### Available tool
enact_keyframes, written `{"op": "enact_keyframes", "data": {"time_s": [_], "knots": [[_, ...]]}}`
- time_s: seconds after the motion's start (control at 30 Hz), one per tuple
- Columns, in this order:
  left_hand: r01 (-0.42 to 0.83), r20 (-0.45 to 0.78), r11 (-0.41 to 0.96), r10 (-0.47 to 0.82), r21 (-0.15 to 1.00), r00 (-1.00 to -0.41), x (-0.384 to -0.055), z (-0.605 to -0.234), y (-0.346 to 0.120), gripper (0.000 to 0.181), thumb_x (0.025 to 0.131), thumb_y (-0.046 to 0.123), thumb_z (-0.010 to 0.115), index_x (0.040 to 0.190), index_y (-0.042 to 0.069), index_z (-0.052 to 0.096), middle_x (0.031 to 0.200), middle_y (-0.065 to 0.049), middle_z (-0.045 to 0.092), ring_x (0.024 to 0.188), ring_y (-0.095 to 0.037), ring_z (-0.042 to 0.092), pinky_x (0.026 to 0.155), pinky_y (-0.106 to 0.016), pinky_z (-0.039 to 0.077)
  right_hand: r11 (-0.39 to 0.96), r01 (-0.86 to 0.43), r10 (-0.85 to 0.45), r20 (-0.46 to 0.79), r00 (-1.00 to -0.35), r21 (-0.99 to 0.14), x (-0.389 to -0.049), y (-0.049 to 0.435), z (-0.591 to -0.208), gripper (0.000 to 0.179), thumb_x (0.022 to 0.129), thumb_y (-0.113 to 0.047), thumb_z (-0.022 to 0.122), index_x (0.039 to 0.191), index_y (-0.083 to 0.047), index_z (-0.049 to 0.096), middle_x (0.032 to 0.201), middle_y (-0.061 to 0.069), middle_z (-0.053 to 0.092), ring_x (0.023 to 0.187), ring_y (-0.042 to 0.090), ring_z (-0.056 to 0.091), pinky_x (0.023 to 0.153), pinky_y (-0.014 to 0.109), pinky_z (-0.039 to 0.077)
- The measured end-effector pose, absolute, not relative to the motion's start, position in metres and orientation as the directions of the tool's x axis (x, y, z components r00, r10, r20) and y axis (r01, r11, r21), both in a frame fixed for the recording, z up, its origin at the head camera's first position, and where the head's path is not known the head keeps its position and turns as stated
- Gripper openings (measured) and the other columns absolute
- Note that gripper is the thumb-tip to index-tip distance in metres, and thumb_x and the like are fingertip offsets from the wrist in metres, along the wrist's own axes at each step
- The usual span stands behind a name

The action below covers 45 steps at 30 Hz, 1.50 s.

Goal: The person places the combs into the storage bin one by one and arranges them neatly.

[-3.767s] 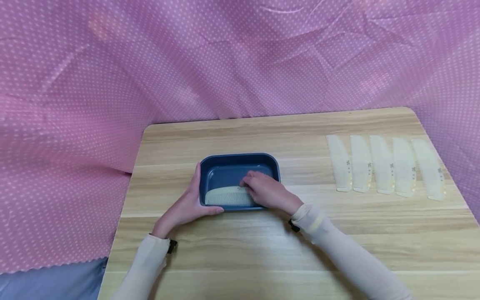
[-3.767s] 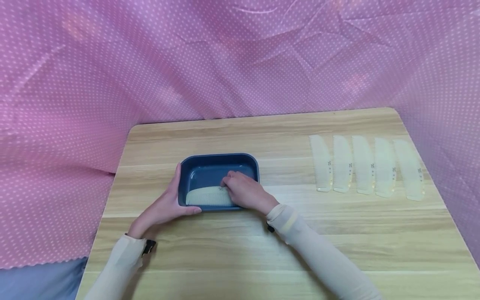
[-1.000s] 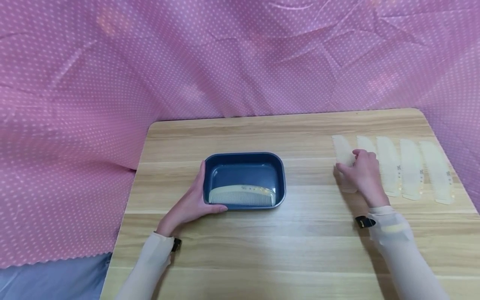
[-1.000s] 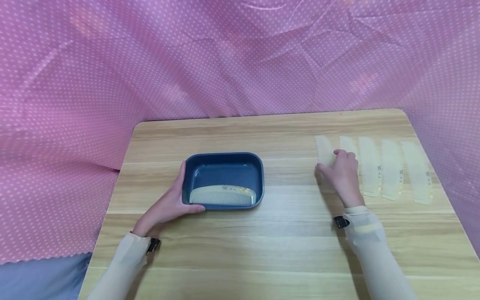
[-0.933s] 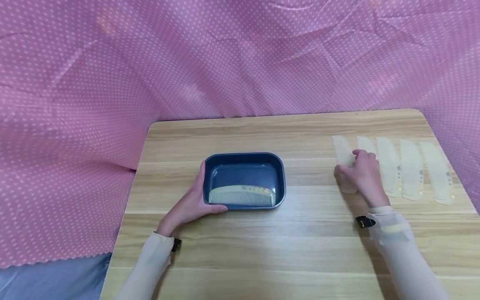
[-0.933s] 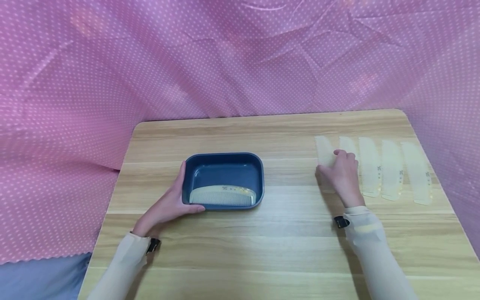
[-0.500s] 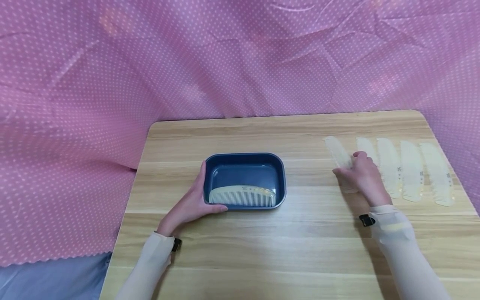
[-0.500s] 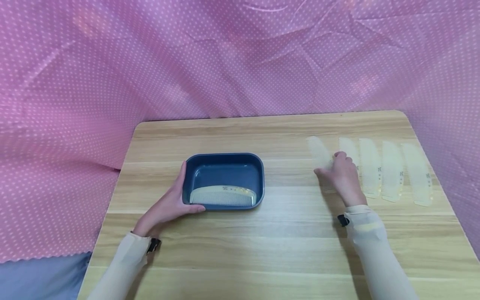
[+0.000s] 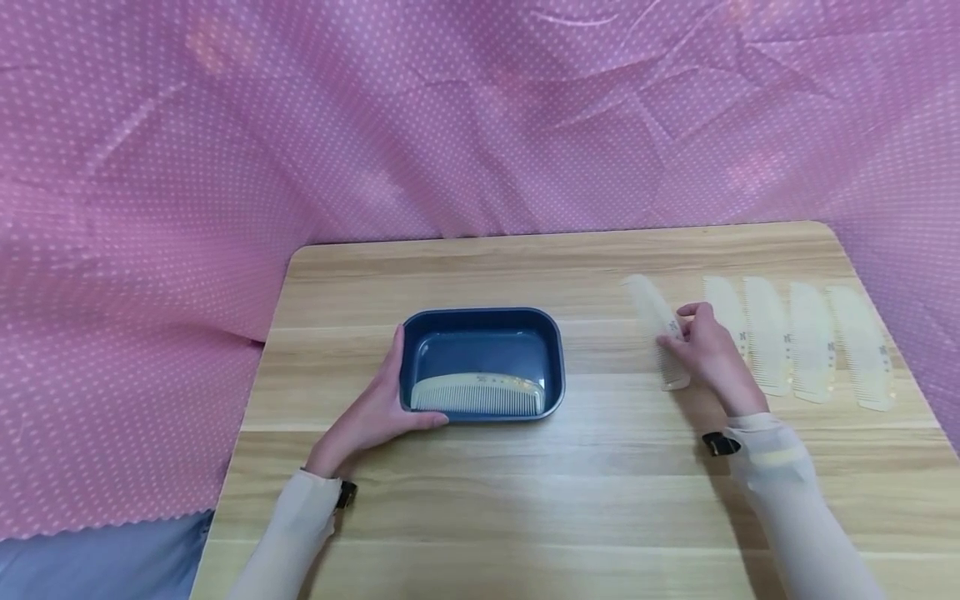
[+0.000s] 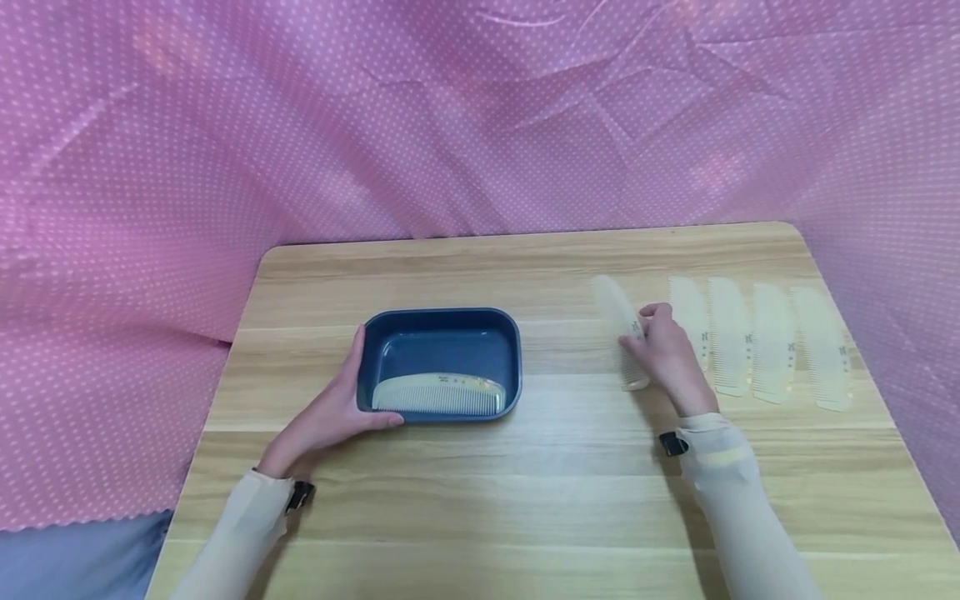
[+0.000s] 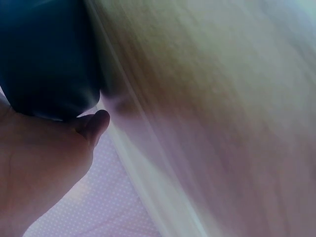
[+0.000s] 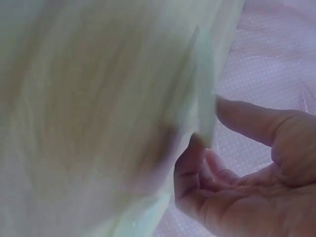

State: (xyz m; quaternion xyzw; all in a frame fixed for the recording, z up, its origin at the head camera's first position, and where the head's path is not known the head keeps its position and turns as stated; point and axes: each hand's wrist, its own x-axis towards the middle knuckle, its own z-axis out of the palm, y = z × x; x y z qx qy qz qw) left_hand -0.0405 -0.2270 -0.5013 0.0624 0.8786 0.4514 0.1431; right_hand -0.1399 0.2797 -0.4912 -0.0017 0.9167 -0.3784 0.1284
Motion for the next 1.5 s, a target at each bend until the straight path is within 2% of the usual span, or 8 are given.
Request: {"op": "enact_keyframes", "data": {"time_s": [0.23, 0.43, 0.53, 0.67, 0.77, 1.0, 1.23, 1.5], "knots": [[-0.010, -0.191, 0.591, 0.244, 0.806, -0.951, -0.042, -0.503, -0.227, 0.147, 0.082, 0.052, 0.097, 0.167, 0.048, -0.023, 0.181, 0.010, -0.007, 0.165, -0.022, 0.003, 0.128, -0.064, 0.017, 0.650, 0.070, -0.159, -0.225, -0.961, -0.756, -0.136, 0.275, -0.495, 0.066, 0.111, -0.010, 0.061, 0.162, 0.013, 0.024, 0.124, 0.042, 0.062, 0.111, 0.052, 0.065, 0.088, 0.054, 0.059], [-0.014, -0.191, 0.588, 0.241, 0.809, -0.952, -0.041, -0.503, -0.229, 0.147, 0.082, 0.049, 0.097, 0.167, 0.048, -0.023, 0.181, 0.009, -0.007, 0.165, -0.022, 0.002, 0.128, -0.063, 0.016, 0.522, 0.077, -0.189, -0.203, -0.961, -0.850, -0.135, 0.264, -0.496, 0.059, 0.113, -0.003, 0.054, 0.163, 0.011, 0.025, 0.116, 0.031, 0.065, 0.110, 0.037, 0.064, 0.082, 0.027, 0.054], [-0.012, -0.190, 0.588, 0.242, 0.809, -0.952, -0.042, -0.502, -0.229, 0.148, 0.082, 0.049, 0.097, 0.167, 0.048, -0.023, 0.181, 0.009, -0.007, 0.165, -0.021, 0.002, 0.128, -0.063, 0.016, 0.451, 0.091, -0.171, -0.186, -0.968, -0.888, -0.133, 0.257, -0.496, 0.057, 0.113, -0.002, 0.054, 0.163, 0.009, 0.029, 0.116, 0.026, 0.063, 0.107, 0.026, 0.063, 0.080, 0.020, 0.052], [-0.007, -0.184, 0.585, 0.245, 0.811, -0.952, -0.043, -0.502, -0.230, 0.147, 0.082, 0.050, 0.097, 0.167, 0.048, -0.023, 0.181, 0.010, -0.007, 0.165, -0.021, 0.003, 0.128, -0.063, 0.016, 0.354, 0.102, -0.150, -0.164, -0.975, -0.929, -0.130, 0.247, -0.496, 0.057, 0.113, -0.004, 0.055, 0.165, 0.003, 0.034, 0.128, 0.027, 0.061, 0.109, 0.016, 0.061, 0.084, 0.020, 0.054], [-0.006, -0.182, 0.581, 0.245, 0.814, -0.952, -0.044, -0.502, -0.230, 0.147, 0.082, 0.051, 0.097, 0.167, 0.049, -0.022, 0.181, 0.010, -0.007, 0.165, -0.021, 0.003, 0.128, -0.063, 0.016, 0.278, 0.107, -0.130, -0.148, -0.980, -0.955, -0.128, 0.239, -0.493, 0.055, 0.113, -0.007, 0.057, 0.165, -0.002, 0.039, 0.132, 0.024, 0.060, 0.110, 0.013, 0.062, 0.087, 0.021, 0.056], [-0.008, -0.177, 0.564, 0.246, 0.826, -0.953, -0.042, -0.502, -0.229, 0.146, 0.081, 0.051, 0.097, 0.167, 0.050, -0.021, 0.180, 0.012, -0.005, 0.165, -0.020, 0.004, 0.128, -0.064, 0.016, 0.136, 0.069, -0.111, -0.084, -0.990, -0.988, -0.124, 0.217, -0.484, 0.049, 0.111, -0.007, 0.060, 0.158, -0.002, 0.050, 0.121, 0.008, 0.064, 0.105, 0.016, 0.064, 0.087, 0.025, 0.056], [-0.014, -0.177, 0.551, 0.244, 0.834, -0.953, -0.041, -0.505, -0.228, 0.145, 0.082, 0.049, 0.097, 0.167, 0.050, -0.021, 0.181, 0.011, -0.004, 0.165, -0.020, 0.005, 0.127, -0.066, 0.016, 0.149, 0.012, -0.157, -0.036, -0.987, -0.989, -0.124, 0.200, -0.480, 0.046, 0.110, -0.006, 0.060, 0.156, -0.003, 0.055, 0.123, 0.018, 0.064, 0.105, 0.019, 0.063, 0.089, 0.025, 0.055], [-0.018, -0.183, 0.552, 0.245, 0.833, -0.952, -0.041, -0.504, -0.228, 0.148, 0.082, 0.047, 0.098, 0.167, 0.049, -0.023, 0.181, 0.009, -0.006, 0.165, -0.021, 0.002, 0.128, -0.063, 0.014, 0.120, -0.069, -0.243, 0.038, -0.969, -0.990, -0.124, 0.176, -0.481, 0.040, 0.109, -0.003, 0.061, 0.149, 0.000, 0.061, 0.114, 0.024, 0.065, 0.094, 0.018, 0.063, 0.081, 0.023, 0.054]]}}
